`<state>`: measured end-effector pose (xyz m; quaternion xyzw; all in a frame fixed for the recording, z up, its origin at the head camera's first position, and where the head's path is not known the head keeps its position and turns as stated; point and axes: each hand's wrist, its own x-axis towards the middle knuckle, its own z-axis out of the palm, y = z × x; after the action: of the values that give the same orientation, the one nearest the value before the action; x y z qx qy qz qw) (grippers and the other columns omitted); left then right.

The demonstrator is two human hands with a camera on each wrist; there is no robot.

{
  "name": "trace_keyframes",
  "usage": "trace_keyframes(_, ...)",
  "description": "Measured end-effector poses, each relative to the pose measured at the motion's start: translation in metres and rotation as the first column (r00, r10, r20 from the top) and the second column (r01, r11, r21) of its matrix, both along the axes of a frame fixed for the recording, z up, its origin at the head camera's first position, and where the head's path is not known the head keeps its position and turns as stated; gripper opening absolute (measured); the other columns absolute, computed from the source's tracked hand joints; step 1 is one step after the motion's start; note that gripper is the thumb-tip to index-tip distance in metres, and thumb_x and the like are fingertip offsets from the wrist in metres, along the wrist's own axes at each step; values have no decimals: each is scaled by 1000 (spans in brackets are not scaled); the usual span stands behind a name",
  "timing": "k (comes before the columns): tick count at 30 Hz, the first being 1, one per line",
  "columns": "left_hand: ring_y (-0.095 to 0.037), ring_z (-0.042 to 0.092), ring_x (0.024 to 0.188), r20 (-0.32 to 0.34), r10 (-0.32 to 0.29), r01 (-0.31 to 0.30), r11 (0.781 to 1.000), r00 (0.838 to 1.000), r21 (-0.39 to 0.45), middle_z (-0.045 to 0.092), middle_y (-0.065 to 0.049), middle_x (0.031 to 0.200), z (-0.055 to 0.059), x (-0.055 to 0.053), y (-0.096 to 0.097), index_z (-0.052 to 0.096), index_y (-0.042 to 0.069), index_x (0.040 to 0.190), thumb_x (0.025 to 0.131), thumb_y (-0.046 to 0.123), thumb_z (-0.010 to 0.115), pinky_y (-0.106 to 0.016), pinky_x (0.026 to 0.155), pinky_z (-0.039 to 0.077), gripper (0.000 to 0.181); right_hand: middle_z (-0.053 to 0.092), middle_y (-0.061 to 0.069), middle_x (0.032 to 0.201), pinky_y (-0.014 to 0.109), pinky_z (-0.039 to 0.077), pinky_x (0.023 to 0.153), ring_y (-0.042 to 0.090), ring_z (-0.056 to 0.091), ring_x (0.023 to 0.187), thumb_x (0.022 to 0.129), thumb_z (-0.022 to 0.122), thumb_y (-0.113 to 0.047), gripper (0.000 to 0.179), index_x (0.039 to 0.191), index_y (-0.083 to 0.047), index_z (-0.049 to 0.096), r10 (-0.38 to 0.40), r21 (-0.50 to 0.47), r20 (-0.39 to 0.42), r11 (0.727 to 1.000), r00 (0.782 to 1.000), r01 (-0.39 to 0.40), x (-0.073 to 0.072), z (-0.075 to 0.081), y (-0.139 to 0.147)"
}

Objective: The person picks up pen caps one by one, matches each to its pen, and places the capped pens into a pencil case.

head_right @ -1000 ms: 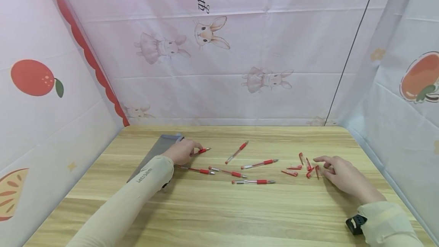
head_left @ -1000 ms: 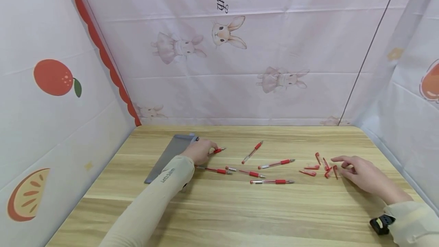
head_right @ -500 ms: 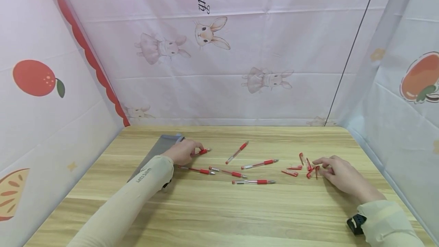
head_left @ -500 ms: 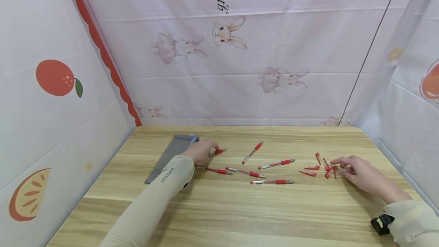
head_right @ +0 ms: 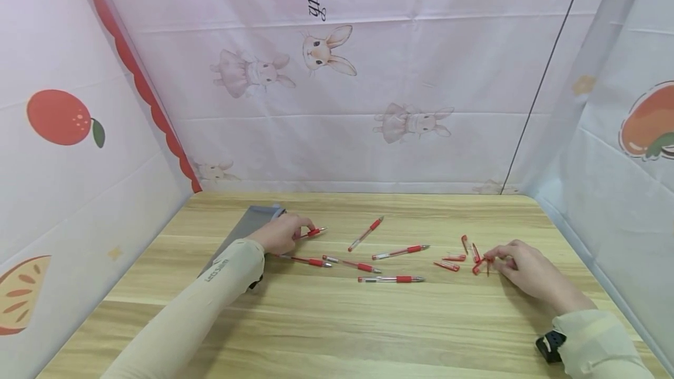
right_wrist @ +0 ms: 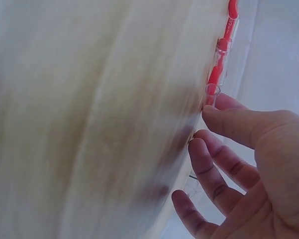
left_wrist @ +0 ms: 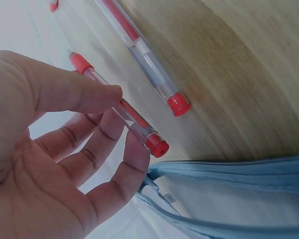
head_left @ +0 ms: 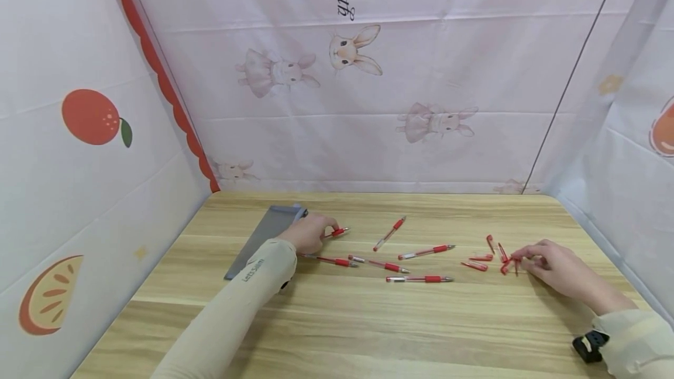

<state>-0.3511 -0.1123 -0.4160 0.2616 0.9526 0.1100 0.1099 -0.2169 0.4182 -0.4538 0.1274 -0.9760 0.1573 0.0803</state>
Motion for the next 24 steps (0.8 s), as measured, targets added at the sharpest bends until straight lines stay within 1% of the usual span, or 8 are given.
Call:
trace_keyframes(3,-21,58,87,7,-7,7,1000,1000,16,69,-4,103,1,1,-1,69,20,137,89,-18,60,-37,78,50,62,75,17,109,30,48,69,3,53,79,92,78,-4,21,111,-13,82,4,-6,-2,1000,1000,-4,2,0,1)
trace_keyframes(9,-20,58,87,-2,-23,23,999,1000,35,71,-6,105,5,3,-2,70,20,136,88,-18,61,-37,78,51,63,74,15,107,27,46,67,-1,50,77,90,81,-3,21,108,-14,83,-3,-15,-9,1000,1000,3,4,1,3)
trace_keyframes(17,-21,58,87,-11,-36,36,997,999,66,72,-8,105,7,7,-3,70,19,136,89,-16,62,-36,76,50,60,73,15,106,28,49,68,1,54,79,89,83,-2,19,104,-13,82,-7,-12,-6,1000,1000,7,6,2,6)
trace_keyframes(24,-21,58,87,-21,-43,44,997,999,64,73,-10,107,11,14,-4,68,16,139,89,-17,61,-37,79,50,60,72,11,104,28,48,68,0,52,78,89,84,-4,17,102,-14,81,-11,-7,-4,1000,1000,11,9,2,7)
